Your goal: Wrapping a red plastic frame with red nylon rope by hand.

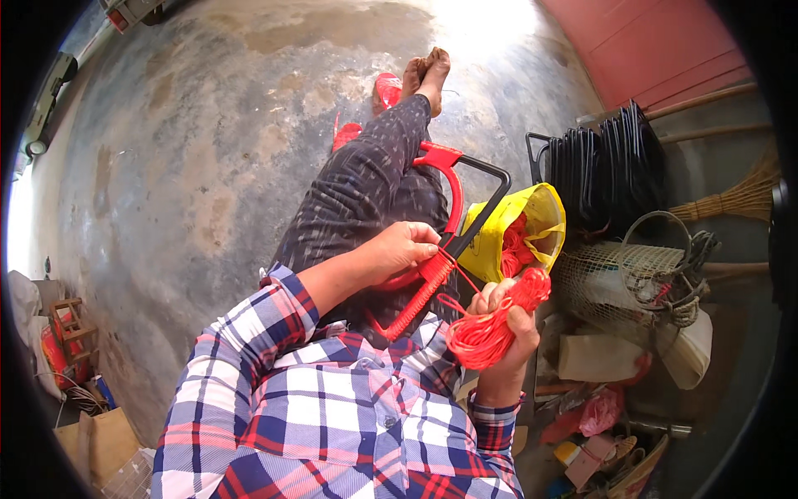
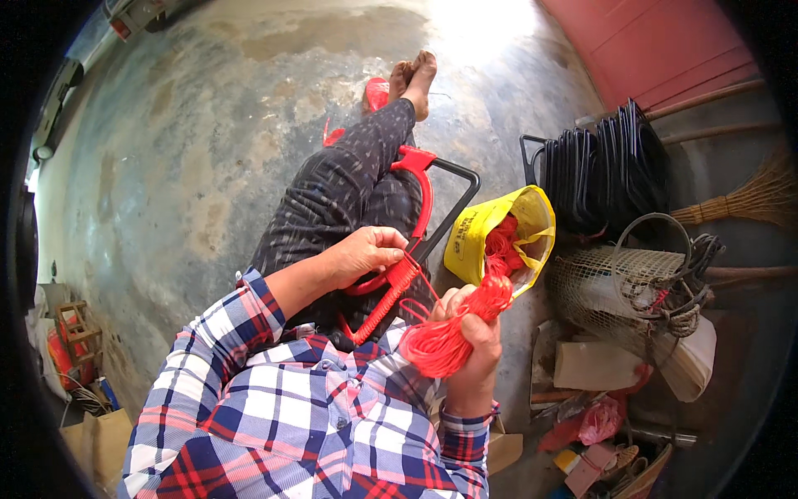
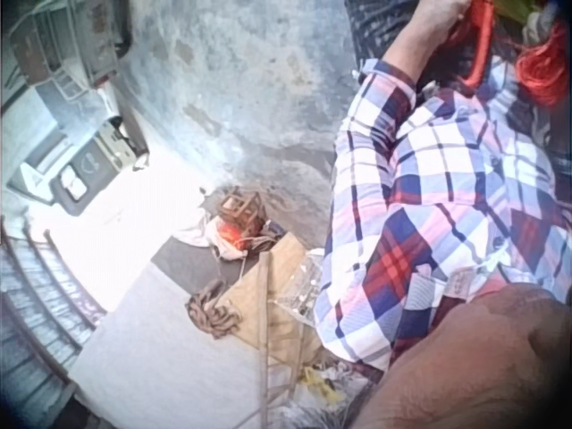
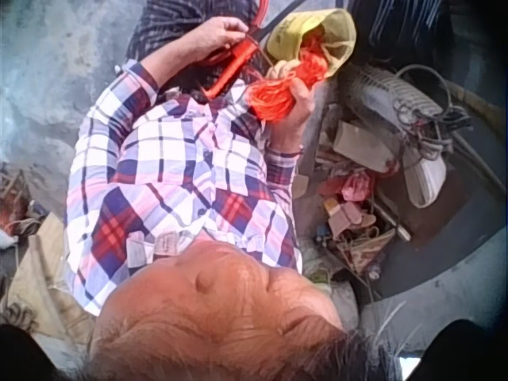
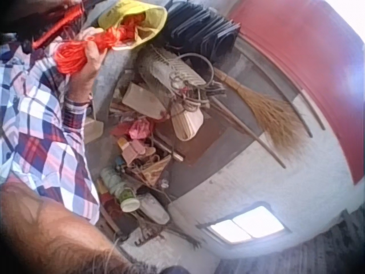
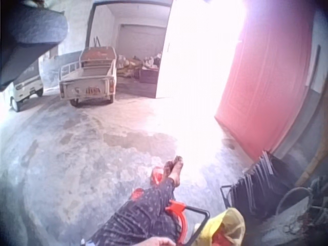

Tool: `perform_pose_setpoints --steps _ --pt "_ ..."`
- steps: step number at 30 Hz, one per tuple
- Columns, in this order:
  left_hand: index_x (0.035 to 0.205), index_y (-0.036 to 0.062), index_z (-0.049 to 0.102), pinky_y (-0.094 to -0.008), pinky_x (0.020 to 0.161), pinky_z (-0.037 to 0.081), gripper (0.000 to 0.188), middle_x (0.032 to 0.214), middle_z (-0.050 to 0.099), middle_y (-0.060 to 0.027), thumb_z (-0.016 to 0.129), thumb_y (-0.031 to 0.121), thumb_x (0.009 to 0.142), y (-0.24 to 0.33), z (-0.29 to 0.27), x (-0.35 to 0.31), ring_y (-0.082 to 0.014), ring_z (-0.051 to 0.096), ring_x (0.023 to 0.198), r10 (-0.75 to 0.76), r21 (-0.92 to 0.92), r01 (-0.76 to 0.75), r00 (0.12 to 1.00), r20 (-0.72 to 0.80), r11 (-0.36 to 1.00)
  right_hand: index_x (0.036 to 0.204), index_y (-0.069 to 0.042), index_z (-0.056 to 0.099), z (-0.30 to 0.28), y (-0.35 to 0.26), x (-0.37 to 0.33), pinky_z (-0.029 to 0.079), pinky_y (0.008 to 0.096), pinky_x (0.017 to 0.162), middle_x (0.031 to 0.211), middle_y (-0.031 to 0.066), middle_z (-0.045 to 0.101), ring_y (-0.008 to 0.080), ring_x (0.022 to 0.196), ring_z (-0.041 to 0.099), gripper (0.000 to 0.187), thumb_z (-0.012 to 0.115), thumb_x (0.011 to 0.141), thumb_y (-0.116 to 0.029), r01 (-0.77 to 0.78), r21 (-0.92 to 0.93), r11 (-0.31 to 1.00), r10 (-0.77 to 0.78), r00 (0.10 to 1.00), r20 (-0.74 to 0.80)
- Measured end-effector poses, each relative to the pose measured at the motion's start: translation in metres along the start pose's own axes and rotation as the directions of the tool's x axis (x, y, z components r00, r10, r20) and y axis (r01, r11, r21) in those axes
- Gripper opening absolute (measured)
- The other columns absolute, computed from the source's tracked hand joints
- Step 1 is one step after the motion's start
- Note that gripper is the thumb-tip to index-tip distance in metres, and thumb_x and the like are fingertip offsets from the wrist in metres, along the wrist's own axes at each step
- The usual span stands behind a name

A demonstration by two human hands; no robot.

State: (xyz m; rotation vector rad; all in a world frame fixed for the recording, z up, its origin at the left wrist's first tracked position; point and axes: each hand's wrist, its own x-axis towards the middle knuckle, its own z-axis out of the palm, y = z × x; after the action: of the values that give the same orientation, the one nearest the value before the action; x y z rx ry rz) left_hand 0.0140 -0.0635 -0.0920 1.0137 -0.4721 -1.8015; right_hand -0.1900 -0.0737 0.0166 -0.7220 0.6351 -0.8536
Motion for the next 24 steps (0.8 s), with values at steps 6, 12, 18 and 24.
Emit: perform_pose_setpoints --steps 6,12,18,24 --pt "0.115 -0.0029 0.055 -0.0298 0.074 0.054 0.025 0.097 0.065 -0.0148 0.059 0.003 0.090 0.010 0.010 -0.009 -0.0199 0.067 0.085 0.005 0.043 -0.003 0.999 -0.035 0.999 0.077 -0.005 0.043 0.029 0.007 -0.010 0.028 0.0301 0.050 0.063 0.0015 0.035 0.0129 0.053 0.032 0.031 0.065 0.075 -0.027 -0.100 -0.063 0.993 0.105 0.990 0.089" --pt "0.125 0.0023 0.054 -0.0364 0.092 0.047 0.059 0.104 0.062 -0.0146 0.080 0.010 0.073 0.028 0.069 -0.044 -0.0280 0.060 0.101 0.752 0.701 -0.658 0.602 0.269 0.275 0.079 -0.002 0.051 0.033 -0.026 -0.012 0.036 0.0301 0.058 0.071 0.0091 0.050 0.0182 0.062 0.047 0.043 0.061 0.075 -0.044 0.005 -0.019 1.000 0.006 0.852 0.523" --pt "0.093 0.0094 0.062 -0.0188 0.048 0.030 0.015 0.070 0.049 0.0086 0.058 0.022 0.099 0.044 0.030 -0.018 0.0000 0.037 0.056 0.461 0.292 -0.383 0.842 -0.280 0.876 0.093 -0.001 0.069 0.007 -0.068 0.026 0.048 0.0348 0.067 0.086 0.0107 0.063 0.0264 0.073 0.061 0.040 0.074 0.061 -0.024 0.347 -0.885 0.309 0.156 0.900 0.407" --pt "0.099 0.0081 0.060 -0.0211 0.046 0.032 0.031 0.069 0.049 0.0060 0.050 0.037 0.102 0.011 0.017 0.016 -0.0023 0.039 0.054 0.108 0.127 -0.065 0.922 -0.371 0.990 0.102 -0.003 0.068 -0.018 0.032 0.085 0.052 0.0397 0.073 0.091 0.0150 0.060 0.0351 0.080 0.063 0.032 0.072 0.072 -0.014 0.198 -0.910 -0.364 -0.085 0.966 0.244"
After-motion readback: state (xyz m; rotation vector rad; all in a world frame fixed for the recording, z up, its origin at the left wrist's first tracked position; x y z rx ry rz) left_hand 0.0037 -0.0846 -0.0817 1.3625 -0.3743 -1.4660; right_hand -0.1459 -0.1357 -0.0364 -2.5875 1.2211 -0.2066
